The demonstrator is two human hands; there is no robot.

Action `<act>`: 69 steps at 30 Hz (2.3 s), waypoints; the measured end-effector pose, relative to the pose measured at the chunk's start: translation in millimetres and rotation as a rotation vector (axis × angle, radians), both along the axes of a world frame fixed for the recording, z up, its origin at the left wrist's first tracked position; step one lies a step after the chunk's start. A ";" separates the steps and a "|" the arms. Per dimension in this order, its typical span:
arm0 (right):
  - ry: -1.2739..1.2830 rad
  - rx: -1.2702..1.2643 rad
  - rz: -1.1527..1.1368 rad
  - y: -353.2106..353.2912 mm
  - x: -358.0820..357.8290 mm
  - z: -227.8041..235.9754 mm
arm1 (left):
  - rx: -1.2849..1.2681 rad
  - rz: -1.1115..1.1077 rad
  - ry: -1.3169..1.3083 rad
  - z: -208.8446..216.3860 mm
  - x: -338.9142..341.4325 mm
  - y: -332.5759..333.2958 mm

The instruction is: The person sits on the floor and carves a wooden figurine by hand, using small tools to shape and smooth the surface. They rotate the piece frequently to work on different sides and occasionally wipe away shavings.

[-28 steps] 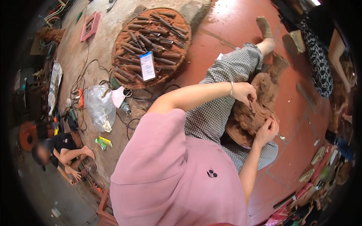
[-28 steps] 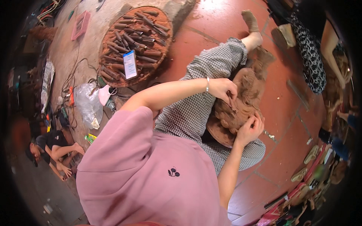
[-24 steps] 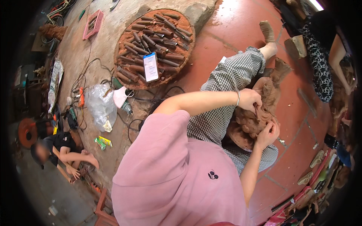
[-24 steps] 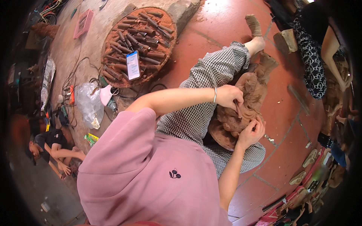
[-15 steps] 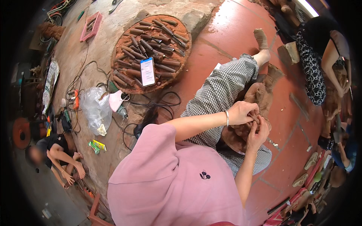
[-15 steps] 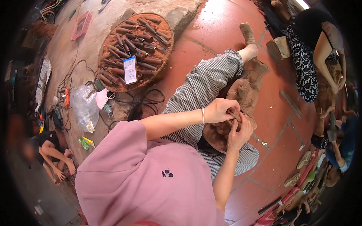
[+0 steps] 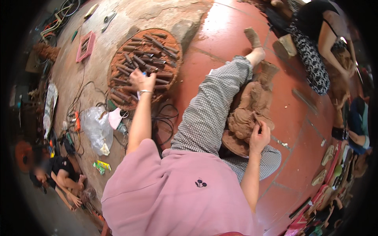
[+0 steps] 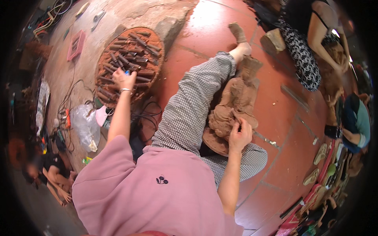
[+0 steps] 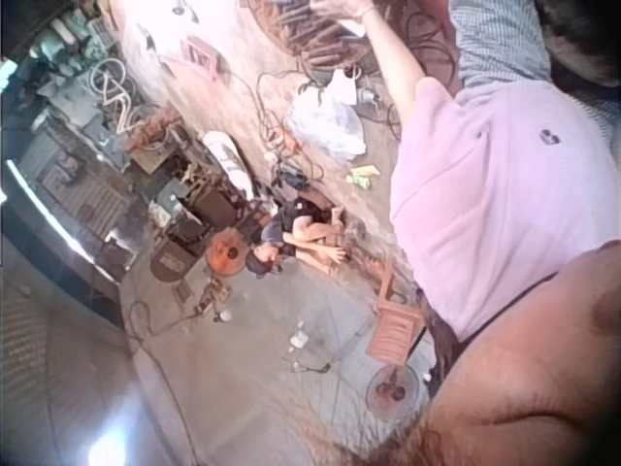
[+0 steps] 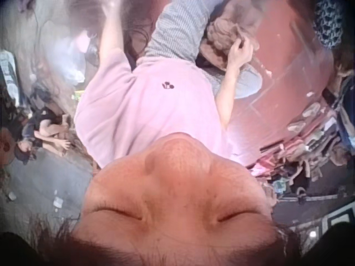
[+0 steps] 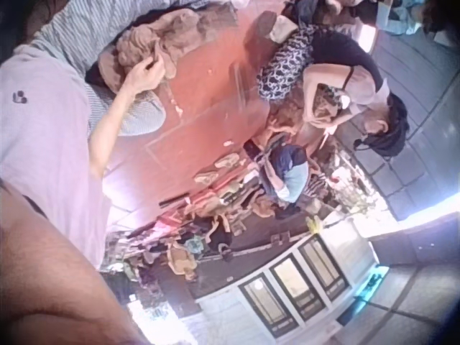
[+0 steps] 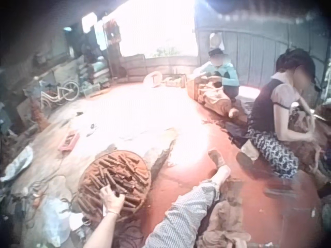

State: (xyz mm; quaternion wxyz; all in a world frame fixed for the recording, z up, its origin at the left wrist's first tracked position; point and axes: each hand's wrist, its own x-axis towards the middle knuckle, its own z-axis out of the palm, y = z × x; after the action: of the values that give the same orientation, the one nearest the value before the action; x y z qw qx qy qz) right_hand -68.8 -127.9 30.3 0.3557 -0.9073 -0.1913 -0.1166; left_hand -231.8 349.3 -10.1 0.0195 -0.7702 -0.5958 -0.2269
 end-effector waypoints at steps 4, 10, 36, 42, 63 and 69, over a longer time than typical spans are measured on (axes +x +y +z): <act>-0.015 -0.027 -0.018 -1.9 1.2 2.6 | -0.351 0.205 0.395 7.2 3.4 10.8; -0.085 0.045 -0.022 -2.7 4.3 14.1 | -0.452 0.157 0.534 4.2 -1.3 27.9; -0.043 0.091 -0.008 -8.7 -4.3 9.5 | -0.414 -0.003 0.688 -28.3 10.9 27.0; -0.145 0.132 -0.030 -7.1 -3.8 6.4 | -0.373 -0.015 0.714 -23.5 18.5 23.1; -0.030 0.137 -0.117 -5.0 -2.6 11.1 | -0.649 -1.346 -0.602 53.3 149.0 -216.1; -0.097 0.198 -0.066 -5.9 -2.1 7.6 | -1.388 -1.415 -0.732 74.2 165.8 -348.9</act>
State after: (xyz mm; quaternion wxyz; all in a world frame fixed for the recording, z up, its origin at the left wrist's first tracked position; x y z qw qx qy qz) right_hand -70.9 -133.8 37.9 0.4299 -0.8669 -0.1656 -0.1903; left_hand -66.0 0.4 64.1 -0.7429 -0.6690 0.0202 -0.0146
